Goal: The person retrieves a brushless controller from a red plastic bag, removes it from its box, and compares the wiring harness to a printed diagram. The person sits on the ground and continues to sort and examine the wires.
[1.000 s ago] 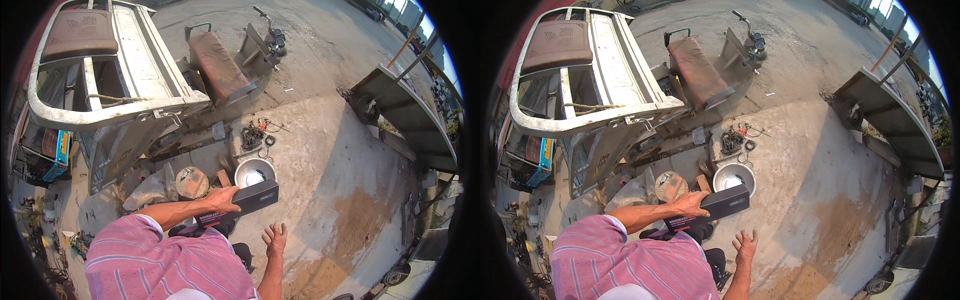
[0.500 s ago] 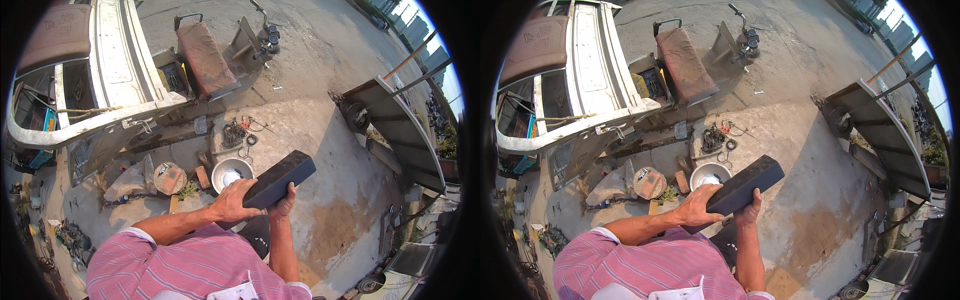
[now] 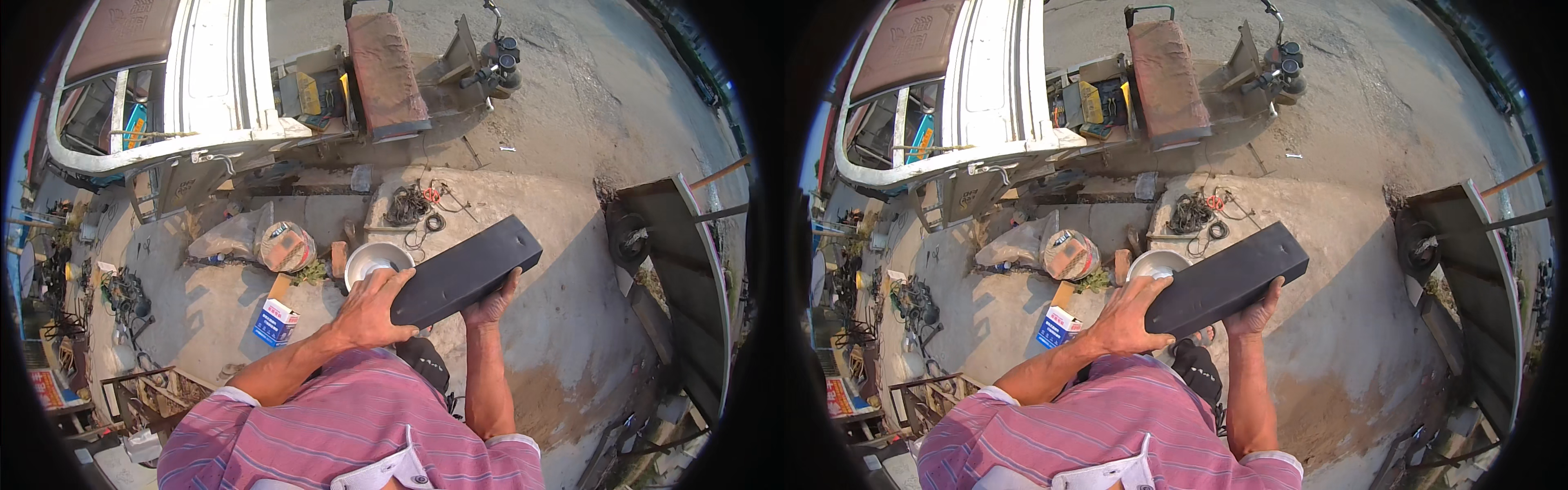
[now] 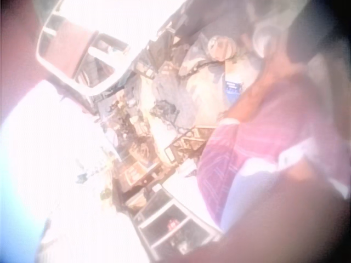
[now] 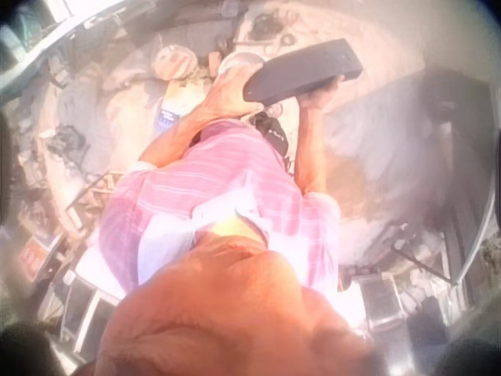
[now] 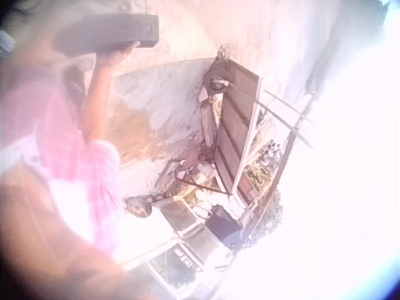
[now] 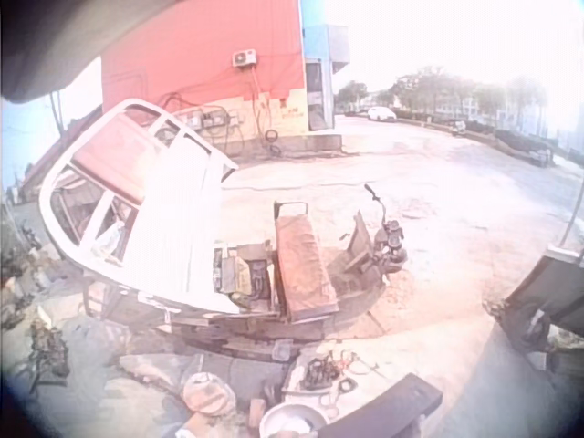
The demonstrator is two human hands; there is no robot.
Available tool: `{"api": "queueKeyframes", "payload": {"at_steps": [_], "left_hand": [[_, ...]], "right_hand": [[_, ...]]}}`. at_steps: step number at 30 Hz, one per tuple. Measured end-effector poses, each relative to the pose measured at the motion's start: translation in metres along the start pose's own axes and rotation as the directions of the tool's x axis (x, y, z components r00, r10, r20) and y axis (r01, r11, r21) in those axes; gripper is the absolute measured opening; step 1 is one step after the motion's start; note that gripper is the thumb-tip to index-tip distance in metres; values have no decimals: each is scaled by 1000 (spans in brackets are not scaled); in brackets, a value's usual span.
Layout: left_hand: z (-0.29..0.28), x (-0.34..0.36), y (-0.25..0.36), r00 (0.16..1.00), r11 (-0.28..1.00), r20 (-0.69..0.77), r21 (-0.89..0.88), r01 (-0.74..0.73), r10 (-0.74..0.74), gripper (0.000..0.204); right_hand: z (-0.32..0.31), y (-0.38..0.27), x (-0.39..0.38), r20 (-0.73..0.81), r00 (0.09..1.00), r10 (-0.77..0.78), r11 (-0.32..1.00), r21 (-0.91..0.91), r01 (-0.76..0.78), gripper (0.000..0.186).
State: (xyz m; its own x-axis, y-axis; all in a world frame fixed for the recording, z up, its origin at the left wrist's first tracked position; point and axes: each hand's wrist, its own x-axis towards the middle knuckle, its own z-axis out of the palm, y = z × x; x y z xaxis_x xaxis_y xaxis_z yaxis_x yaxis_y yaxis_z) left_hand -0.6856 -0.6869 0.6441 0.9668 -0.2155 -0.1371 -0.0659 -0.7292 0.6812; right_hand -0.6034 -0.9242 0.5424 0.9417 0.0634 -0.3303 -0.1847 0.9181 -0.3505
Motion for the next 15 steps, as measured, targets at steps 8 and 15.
{"api": "queueKeyframes", "payload": {"at_steps": [8, 15], "left_hand": [[-27, -15, -6, 981, 851, -153, -525, 23, -121, 117], [-7, -12, -10, 956, 721, -182, -691, 42, -230, 106]], "right_hand": [[2, -17, 51, -76, 997, 21, 990, 137, -10, 74], [-19, 8, 57, -89, 994, 64, 982, 181, -47, 72]]}}
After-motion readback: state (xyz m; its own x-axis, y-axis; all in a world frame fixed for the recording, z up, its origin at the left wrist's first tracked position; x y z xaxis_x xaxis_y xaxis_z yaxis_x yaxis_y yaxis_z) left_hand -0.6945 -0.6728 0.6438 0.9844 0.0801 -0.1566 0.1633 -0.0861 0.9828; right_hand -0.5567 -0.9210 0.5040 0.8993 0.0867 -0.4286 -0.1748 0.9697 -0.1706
